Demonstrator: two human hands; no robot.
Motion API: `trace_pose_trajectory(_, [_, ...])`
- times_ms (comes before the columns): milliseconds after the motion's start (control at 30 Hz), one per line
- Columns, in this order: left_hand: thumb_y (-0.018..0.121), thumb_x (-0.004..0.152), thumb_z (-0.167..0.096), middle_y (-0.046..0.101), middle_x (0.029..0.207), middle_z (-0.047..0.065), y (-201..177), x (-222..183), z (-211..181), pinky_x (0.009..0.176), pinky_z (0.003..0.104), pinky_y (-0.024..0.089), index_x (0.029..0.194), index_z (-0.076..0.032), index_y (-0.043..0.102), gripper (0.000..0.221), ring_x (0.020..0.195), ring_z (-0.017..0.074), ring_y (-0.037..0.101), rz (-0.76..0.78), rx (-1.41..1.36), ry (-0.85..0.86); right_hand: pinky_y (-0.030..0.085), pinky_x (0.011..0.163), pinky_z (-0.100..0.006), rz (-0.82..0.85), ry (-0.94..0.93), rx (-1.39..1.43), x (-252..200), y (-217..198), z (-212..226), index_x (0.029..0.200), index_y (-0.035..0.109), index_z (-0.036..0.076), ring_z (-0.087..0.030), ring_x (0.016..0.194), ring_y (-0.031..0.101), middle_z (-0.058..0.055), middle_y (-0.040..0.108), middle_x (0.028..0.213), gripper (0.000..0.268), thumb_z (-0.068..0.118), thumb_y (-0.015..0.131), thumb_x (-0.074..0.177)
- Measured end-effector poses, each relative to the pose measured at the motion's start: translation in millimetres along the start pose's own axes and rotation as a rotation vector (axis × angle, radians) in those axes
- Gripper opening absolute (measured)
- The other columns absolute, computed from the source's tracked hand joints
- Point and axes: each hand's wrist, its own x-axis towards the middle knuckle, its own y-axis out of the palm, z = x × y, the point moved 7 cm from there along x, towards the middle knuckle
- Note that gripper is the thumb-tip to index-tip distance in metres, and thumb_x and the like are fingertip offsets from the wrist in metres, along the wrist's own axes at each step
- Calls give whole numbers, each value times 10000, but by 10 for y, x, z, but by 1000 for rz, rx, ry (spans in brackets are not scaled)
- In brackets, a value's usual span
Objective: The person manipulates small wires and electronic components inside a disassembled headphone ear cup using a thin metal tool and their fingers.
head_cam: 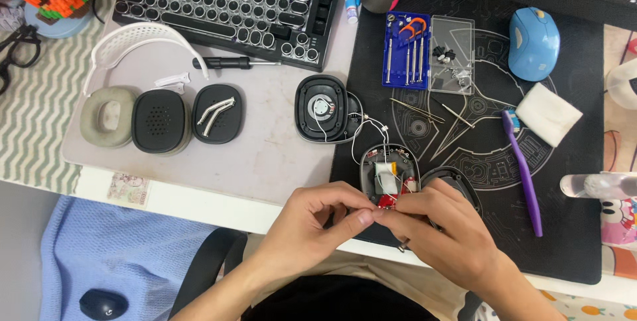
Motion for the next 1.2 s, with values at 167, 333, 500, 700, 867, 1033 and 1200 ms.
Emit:
trace_pose_trajectory(167, [717,960,-114,749,926,24,36,9,-20,594,205,396,1001,-87,784,83,694,53,537,29,-30,5,393,622,-327,64,-13,-5,-109,11,-2,1082,706,14,-187,675,492,-103,621,973,217,-72,542,969])
trace_pose_trajectory(333, [736,938,-105,761,904,32,90,10,34,601,209,425,969,-67,797,78,714,66,579,-33,-12,-48,402,618,-331,43,-37,-92,-207,74,-13,1015,658,14,-159,749,525,-96,581,952,162,-103,604,915])
trace_pose_trajectory(500, [736,927,-53,775,876,72,166,23,101,713,223,535,955,-17,790,71,779,95,668,6,-130,-90,420,614,-345,62,-25,-155,-209,51,5,911,636,54,-172,769,523,-77,554,936,172,-98,558,892])
trace_pose_trajectory(700, [774,899,-55,793,905,68,184,45,120,773,201,568,979,-27,798,88,832,85,708,70,-111,-138,398,697,-396,267,-35,-147,-357,56,-11,1093,636,58,-221,719,510,-111,560,1077,178,68,469,1033])
trace_pose_trajectory(867, [756,926,-66,761,847,33,188,57,86,690,200,512,932,-48,792,41,744,63,638,108,-71,-179,447,639,-345,65,-25,-14,-258,-45,59,1080,683,-22,-213,730,541,-142,586,992,174,-59,564,958])
trace_pose_trajectory(1033, [719,956,-70,730,900,35,198,60,-17,744,220,506,969,-61,753,37,788,75,626,164,-66,-62,504,686,-246,-40,148,73,-302,-39,-15,1044,712,75,-156,701,568,-55,642,955,184,-38,635,921])
trace_pose_trajectory(1200, [708,961,-80,685,917,55,225,27,-209,678,231,497,965,-77,714,7,751,109,606,202,-4,88,529,694,-242,-92,237,171,-267,-62,-26,952,694,76,-155,739,625,-48,650,926,104,-2,705,883])
